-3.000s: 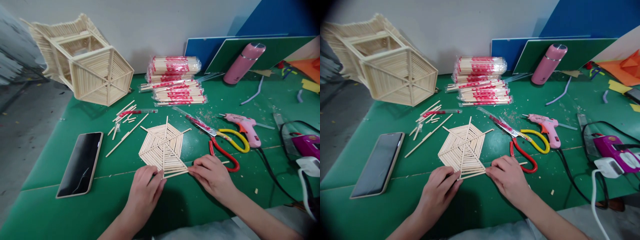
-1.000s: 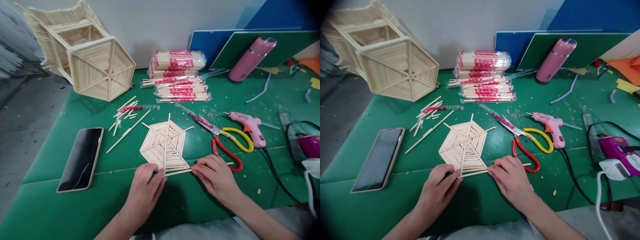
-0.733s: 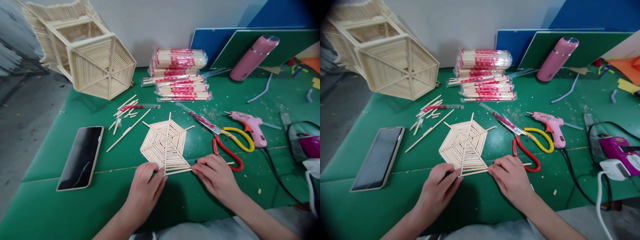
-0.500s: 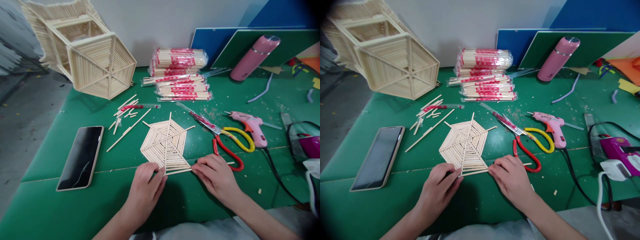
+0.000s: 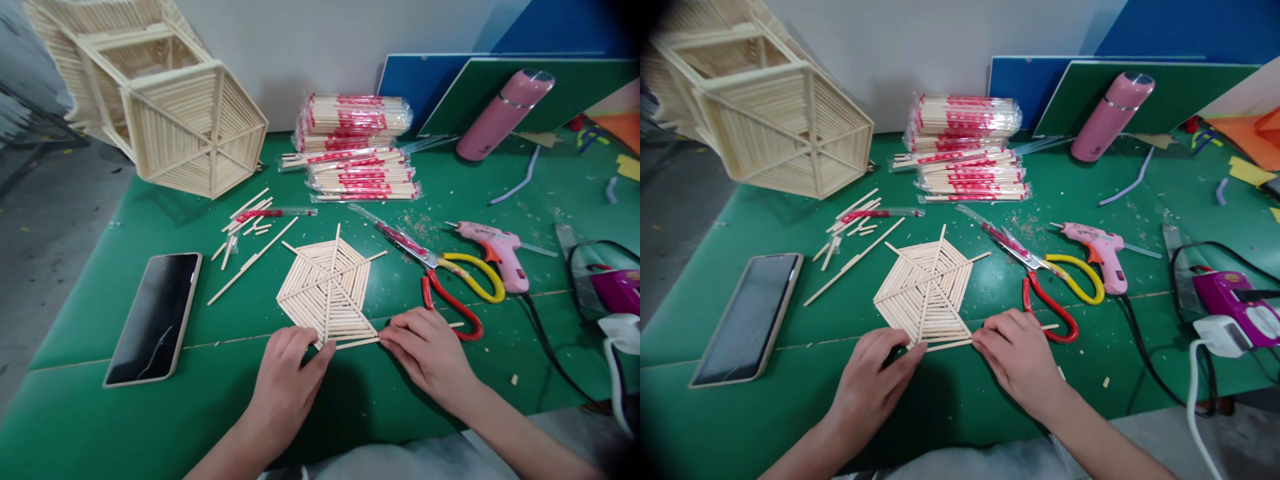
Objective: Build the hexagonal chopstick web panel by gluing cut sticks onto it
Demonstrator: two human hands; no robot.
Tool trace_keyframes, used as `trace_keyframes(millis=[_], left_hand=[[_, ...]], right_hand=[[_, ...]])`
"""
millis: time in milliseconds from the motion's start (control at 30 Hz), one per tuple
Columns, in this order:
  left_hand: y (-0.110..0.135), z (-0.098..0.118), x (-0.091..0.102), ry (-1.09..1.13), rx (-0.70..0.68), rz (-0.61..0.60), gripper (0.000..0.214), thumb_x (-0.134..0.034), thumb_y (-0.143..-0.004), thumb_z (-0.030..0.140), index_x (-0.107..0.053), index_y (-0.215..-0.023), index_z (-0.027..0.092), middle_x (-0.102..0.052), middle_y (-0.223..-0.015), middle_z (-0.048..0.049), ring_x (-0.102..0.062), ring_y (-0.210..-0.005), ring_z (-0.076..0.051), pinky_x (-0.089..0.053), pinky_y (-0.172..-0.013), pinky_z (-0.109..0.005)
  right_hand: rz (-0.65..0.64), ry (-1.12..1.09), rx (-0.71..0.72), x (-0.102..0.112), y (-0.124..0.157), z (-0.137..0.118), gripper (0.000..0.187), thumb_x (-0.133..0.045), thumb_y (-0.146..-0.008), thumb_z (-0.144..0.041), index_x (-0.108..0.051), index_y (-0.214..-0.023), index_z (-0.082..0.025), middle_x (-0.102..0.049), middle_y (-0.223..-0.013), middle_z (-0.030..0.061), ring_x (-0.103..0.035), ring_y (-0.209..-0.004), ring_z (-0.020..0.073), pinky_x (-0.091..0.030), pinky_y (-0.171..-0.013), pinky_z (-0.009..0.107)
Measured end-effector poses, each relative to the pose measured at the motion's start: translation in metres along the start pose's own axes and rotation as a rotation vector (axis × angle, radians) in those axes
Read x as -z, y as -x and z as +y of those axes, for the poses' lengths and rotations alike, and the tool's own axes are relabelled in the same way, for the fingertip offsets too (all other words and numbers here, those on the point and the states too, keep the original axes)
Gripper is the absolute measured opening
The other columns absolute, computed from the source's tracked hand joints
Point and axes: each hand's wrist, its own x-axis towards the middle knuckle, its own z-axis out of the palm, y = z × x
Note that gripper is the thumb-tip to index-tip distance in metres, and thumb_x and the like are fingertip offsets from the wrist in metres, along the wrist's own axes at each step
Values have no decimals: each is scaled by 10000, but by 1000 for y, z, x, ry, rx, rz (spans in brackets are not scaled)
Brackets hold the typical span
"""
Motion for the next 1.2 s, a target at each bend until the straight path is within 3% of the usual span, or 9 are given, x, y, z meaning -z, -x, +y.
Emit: trace_keyframes(millis=[100,667,1000,1200], left_hand=[[-2,1,1,-7,-11,0,205,-409,-832,161,-609,-815,202,-558,-837,-50,-491,-781,-179,-427,-678,-320],[-3,1,0,31,-26,-13,180,-407,-838,142,-581,-823,184,-551,-844,-51,-484,-785,-186,-410,-686,-334],[5,-3,-3,154,46,-13,225,-506,-808,137,-524,-1031,162,-541,-936,-69,-507,-868,-178,-440,-777,-319],[6,-3,-2,189,107,-31,184,-500,-803,122,-540,-980,157,-528,-934,-76,-514,-863,-177,-460,-768,-311]], right_hand=[[4,16,6,0,0,0,145,-496,-842,-240,-637,-837,-207,-616,-789,30,-509,-714,142,-367,-638,281],[-14,-2,-12,1,-2,-1,143,-492,-849,-236,-631,-848,-204,-611,-792,38,-497,-721,150,-371,-643,290],[-31,3,-18,0,0,0,153,-486,-853,-247,-635,-846,-211,-609,-795,30,-502,-723,144,-360,-648,279],[-38,-10,-33,0,0,0,142,-494,-849,-244,-631,-851,-209,-608,-802,31,-494,-734,153,-357,-653,285]])
